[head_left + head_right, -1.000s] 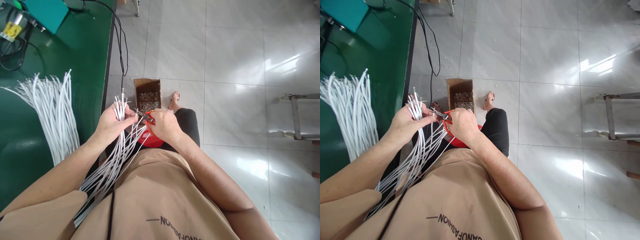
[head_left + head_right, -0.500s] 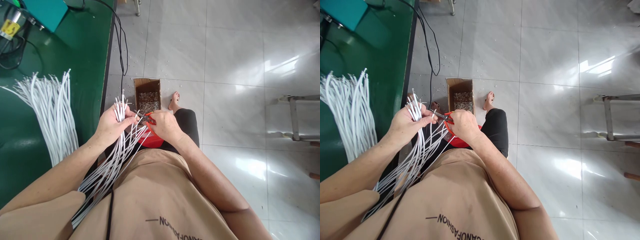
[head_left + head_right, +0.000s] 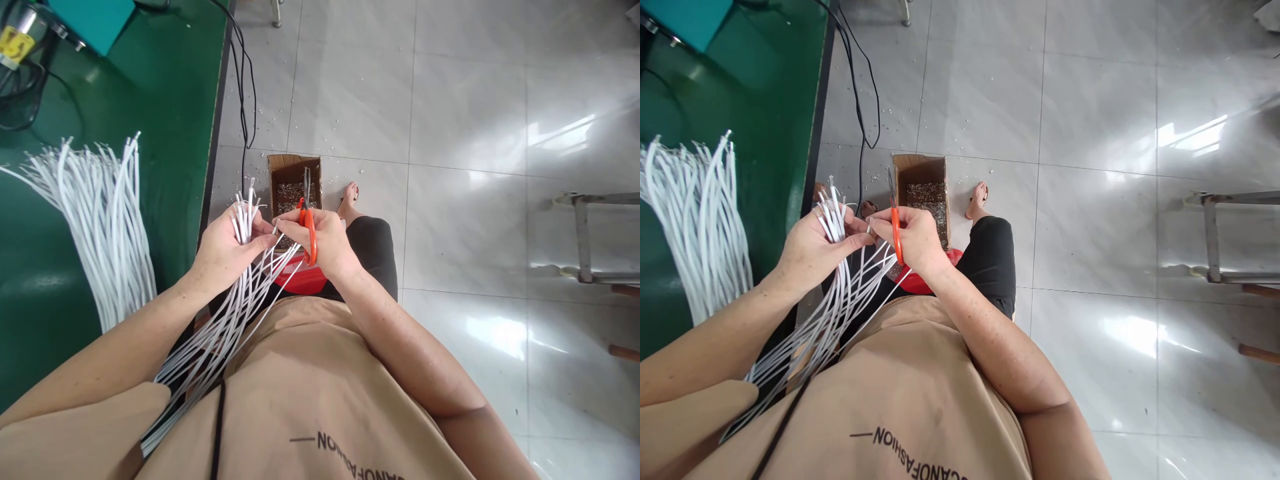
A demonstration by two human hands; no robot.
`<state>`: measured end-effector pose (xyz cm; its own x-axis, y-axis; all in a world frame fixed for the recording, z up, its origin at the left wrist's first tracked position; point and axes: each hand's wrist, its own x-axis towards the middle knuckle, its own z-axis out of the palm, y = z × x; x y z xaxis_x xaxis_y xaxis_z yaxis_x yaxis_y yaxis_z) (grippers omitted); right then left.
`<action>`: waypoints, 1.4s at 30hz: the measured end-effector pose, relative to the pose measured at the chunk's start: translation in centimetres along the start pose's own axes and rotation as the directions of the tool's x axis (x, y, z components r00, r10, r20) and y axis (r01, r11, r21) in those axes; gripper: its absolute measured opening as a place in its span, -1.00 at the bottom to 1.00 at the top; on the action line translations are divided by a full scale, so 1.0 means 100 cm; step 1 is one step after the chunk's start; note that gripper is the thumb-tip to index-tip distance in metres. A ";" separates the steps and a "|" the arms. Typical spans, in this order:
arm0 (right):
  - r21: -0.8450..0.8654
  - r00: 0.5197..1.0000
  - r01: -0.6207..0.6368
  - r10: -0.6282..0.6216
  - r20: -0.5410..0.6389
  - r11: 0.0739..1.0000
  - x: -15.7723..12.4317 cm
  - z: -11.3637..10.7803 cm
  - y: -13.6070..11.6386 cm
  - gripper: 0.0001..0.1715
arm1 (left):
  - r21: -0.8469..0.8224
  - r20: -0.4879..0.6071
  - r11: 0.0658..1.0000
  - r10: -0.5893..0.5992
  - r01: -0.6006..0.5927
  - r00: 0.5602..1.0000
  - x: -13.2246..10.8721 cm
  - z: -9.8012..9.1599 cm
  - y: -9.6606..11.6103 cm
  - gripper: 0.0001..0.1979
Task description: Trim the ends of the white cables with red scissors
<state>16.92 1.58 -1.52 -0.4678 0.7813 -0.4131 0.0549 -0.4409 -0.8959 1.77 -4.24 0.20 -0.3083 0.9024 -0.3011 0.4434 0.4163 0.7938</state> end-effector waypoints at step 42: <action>-0.268 0.967 0.221 -0.246 -0.061 0.938 -0.001 0.004 0.006 -0.77 | -0.430 0.055 0.902 -0.023 0.044 0.998 0.009 0.000 -0.014 -0.81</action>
<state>16.60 1.09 -1.95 -0.4123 0.8911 -0.1897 0.1842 -0.1223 -0.9752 0.90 -4.05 -1.23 -0.2713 0.8974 -0.3479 0.0247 0.3678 0.9296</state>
